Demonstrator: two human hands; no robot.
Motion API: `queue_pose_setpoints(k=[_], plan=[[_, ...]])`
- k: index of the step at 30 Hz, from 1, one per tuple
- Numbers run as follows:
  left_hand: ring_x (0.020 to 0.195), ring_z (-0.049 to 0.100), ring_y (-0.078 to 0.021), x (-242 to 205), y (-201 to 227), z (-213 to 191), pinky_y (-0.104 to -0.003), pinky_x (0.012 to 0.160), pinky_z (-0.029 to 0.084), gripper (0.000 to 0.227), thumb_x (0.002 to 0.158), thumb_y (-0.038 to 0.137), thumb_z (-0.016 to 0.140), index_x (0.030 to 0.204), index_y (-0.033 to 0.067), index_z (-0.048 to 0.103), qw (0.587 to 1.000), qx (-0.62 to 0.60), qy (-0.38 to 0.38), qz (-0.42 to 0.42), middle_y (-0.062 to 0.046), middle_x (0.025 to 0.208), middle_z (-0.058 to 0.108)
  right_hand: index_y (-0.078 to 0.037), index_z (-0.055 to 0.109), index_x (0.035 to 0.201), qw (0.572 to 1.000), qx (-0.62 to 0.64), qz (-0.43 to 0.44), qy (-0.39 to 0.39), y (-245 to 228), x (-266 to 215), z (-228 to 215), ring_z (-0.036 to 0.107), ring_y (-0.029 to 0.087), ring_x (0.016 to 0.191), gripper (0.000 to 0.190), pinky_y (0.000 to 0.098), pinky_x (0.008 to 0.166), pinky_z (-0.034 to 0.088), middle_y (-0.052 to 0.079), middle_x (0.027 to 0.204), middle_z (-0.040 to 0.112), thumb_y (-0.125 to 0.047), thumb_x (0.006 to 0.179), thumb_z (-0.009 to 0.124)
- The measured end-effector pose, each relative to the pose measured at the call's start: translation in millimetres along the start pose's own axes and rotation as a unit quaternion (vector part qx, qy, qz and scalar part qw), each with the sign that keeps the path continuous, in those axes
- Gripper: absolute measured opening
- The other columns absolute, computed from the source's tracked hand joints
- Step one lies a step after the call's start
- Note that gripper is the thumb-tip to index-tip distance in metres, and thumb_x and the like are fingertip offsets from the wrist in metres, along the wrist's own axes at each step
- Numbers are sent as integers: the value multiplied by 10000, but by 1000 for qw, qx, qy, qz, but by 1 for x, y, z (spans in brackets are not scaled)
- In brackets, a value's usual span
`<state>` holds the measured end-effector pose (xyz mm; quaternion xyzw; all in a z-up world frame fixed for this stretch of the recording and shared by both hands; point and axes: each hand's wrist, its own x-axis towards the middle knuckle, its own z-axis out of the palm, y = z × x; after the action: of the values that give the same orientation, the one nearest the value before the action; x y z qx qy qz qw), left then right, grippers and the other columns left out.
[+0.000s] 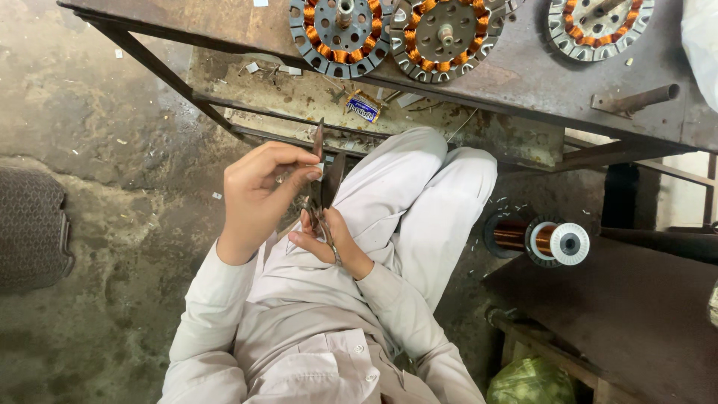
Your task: The person cuts small white insulating strips with scissors and places them into slots on circular motor stator components. The person repeats this process for several stators on a metal workbench.
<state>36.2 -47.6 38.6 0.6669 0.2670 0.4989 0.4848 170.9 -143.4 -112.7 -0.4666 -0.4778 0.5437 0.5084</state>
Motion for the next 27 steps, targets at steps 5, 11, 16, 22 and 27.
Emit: queue_pose_setpoints(k=[5, 11, 16, 22, 27], plan=[[901, 700, -163, 2, -7, 5, -266, 794, 558, 183, 886, -93, 790, 1050, -41, 727, 995, 86, -14, 46, -118, 1000, 713, -85, 525, 956, 1000, 7, 27, 5, -5, -1, -1, 479, 35, 678, 314, 212, 600, 373, -50, 777, 522, -145, 864, 819], [950, 690, -179, -1, -17, 13, -271, 837, 577, 190, 925, -105, 754, 1092, -34, 697, 999, 4, 12, 37, -126, 1061, 689, -91, 465, 958, 990, 10, -131, -43, -12, 5, -1, 429, 69, 847, 321, 256, 768, 370, -38, 912, 441, -106, 941, 785], [923, 696, -175, -1, -18, 14, -263, 807, 570, 183, 919, -102, 760, 1075, -29, 701, 999, 22, -4, 35, -116, 1026, 692, -89, 512, 883, 999, -31, -15, 29, -8, -1, -3, 418, 36, 671, 246, 222, 585, 323, -57, 791, 478, -87, 905, 757], [922, 701, -170, 0, -20, 1, -276, 819, 554, 192, 878, -87, 799, 1031, -20, 705, 996, 82, -12, 40, -100, 1011, 712, -90, 495, 763, 985, -97, -94, 103, 3, -2, -3, 401, 33, 602, 306, 229, 534, 318, -49, 667, 479, -92, 918, 760], [1015, 686, -129, -1, -21, -12, -265, 910, 588, 219, 961, -99, 724, 1138, -7, 634, 973, -218, 14, -74, -69, 1107, 648, -89, 510, 770, 989, -115, -45, 85, 4, 4, -2, 399, 21, 563, 308, 222, 496, 319, -61, 633, 484, -126, 896, 788]])
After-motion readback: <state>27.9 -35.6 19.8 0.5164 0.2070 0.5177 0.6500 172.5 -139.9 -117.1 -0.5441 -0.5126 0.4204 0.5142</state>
